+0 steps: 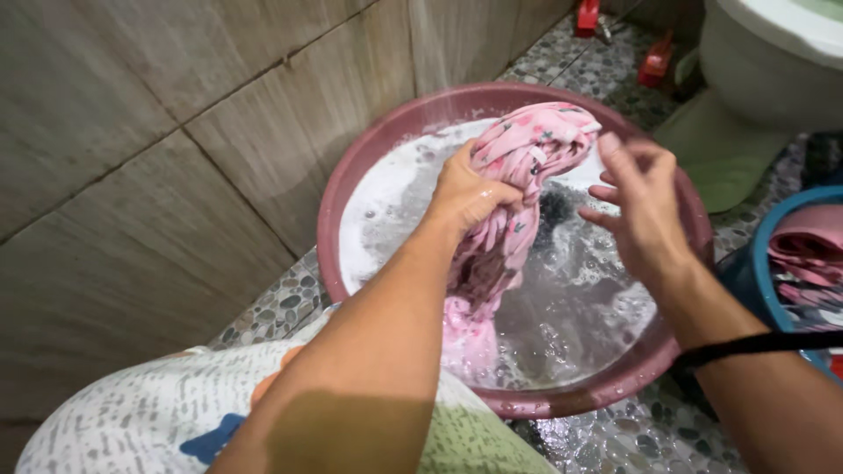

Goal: The person hand-washes various garments in a pink basin filled with soapy water. They scrub, rinse, and wring out items including a dark shirt, a patterned cloth, a red garment, and a pink floral piece, then transfer them to a blue bucket.

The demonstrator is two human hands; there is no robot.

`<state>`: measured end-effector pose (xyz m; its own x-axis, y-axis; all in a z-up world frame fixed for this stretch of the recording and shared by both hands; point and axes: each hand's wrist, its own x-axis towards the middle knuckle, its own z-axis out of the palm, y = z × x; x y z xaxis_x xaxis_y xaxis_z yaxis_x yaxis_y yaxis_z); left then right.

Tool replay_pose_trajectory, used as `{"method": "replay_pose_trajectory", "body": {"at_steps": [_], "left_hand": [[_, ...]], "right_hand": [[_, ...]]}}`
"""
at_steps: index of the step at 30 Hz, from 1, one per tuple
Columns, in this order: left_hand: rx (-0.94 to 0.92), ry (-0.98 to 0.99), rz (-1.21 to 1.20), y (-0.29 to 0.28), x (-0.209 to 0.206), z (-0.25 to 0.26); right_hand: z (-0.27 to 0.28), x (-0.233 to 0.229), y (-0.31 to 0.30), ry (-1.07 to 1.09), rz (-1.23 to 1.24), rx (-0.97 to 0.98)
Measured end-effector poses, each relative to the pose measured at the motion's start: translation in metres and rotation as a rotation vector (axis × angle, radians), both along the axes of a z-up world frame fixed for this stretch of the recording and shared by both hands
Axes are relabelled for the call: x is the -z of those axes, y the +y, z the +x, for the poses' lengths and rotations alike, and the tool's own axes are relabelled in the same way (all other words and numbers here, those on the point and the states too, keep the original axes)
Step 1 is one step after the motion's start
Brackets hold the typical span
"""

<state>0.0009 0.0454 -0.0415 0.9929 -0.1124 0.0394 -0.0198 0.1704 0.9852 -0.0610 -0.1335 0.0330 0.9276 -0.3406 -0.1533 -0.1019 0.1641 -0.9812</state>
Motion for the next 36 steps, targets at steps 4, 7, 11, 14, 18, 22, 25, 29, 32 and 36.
{"method": "replay_pose_trajectory", "body": {"at_steps": [4,7,11,14,18,22,25,29,32,36], "left_hand": [[0.187,-0.082,0.122,-0.020,-0.003,-0.006],[0.233,-0.058,0.113,-0.021,-0.001,-0.007],[0.206,0.136,0.238,-0.027,-0.009,-0.002],[0.193,0.115,0.166,-0.034,-0.018,-0.008],[0.102,0.163,0.225,-0.044,-0.034,-0.010],[0.100,0.178,-0.029,-0.045,-0.043,-0.008],[0.090,0.145,-0.287,-0.040,-0.051,-0.001],[-0.007,0.221,-0.585,-0.033,-0.062,0.008],[-0.186,0.307,-0.608,-0.037,-0.066,0.010],[-0.311,0.189,-0.614,-0.038,-0.070,0.012]], "right_hand": [[0.009,0.005,0.013,-0.299,0.022,-0.378],[0.022,0.003,0.036,-0.411,-0.106,-0.388],[0.033,-0.009,0.041,-0.530,-0.168,-0.371],[0.040,-0.019,0.034,-0.578,-0.345,-0.461],[0.061,-0.028,0.026,-0.455,-0.421,-0.544],[0.072,-0.035,0.022,-0.539,-0.254,-0.697],[0.063,-0.026,0.017,-0.555,-0.042,-0.814],[0.020,0.024,0.005,-0.370,-0.219,-0.886],[0.017,0.049,0.005,-0.289,-0.347,-0.624],[0.027,0.053,0.018,-0.365,-0.461,-0.472]]}}
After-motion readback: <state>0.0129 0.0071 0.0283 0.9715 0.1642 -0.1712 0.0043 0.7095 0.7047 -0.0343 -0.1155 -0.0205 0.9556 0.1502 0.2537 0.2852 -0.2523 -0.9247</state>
